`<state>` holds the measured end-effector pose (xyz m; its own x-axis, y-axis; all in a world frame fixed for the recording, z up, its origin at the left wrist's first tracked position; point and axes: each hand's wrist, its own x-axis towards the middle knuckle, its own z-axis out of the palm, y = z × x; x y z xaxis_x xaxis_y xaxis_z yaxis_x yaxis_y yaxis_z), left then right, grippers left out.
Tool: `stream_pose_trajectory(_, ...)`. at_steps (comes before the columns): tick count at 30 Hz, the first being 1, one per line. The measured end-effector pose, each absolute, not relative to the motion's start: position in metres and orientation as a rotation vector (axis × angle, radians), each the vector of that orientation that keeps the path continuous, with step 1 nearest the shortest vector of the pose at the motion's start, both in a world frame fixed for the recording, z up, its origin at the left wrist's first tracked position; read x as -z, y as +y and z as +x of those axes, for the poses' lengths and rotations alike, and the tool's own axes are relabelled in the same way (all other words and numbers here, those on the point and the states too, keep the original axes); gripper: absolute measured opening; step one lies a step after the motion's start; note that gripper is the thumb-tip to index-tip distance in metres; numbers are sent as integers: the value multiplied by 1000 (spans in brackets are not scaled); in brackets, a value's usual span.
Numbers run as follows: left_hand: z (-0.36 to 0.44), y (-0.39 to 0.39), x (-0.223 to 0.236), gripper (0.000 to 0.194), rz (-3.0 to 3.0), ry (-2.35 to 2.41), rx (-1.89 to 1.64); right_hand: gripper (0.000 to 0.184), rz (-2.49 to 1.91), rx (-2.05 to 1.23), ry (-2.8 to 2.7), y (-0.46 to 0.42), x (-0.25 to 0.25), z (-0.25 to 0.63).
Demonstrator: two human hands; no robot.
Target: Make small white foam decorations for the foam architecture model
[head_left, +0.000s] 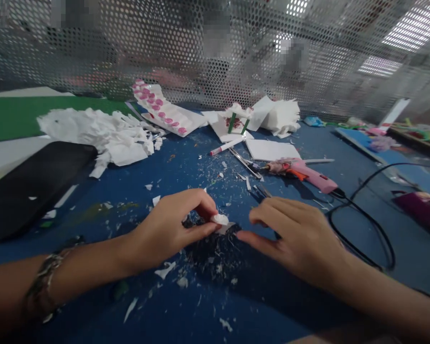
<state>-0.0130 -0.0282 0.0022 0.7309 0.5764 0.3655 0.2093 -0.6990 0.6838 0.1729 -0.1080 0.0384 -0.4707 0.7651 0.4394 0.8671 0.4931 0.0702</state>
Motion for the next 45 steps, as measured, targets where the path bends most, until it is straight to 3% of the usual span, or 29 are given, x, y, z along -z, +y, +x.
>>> stream_pose_trajectory(18, -13, -30, -1, 3, 2338, 454, -710, 25, -1401, -82, -2282, -98, -25, 167)
stream_pose_trajectory(45, -15, -25, 2, 13, 2443, 205, -714, 20, -1421, -102, -2270, -103, -28, 165)
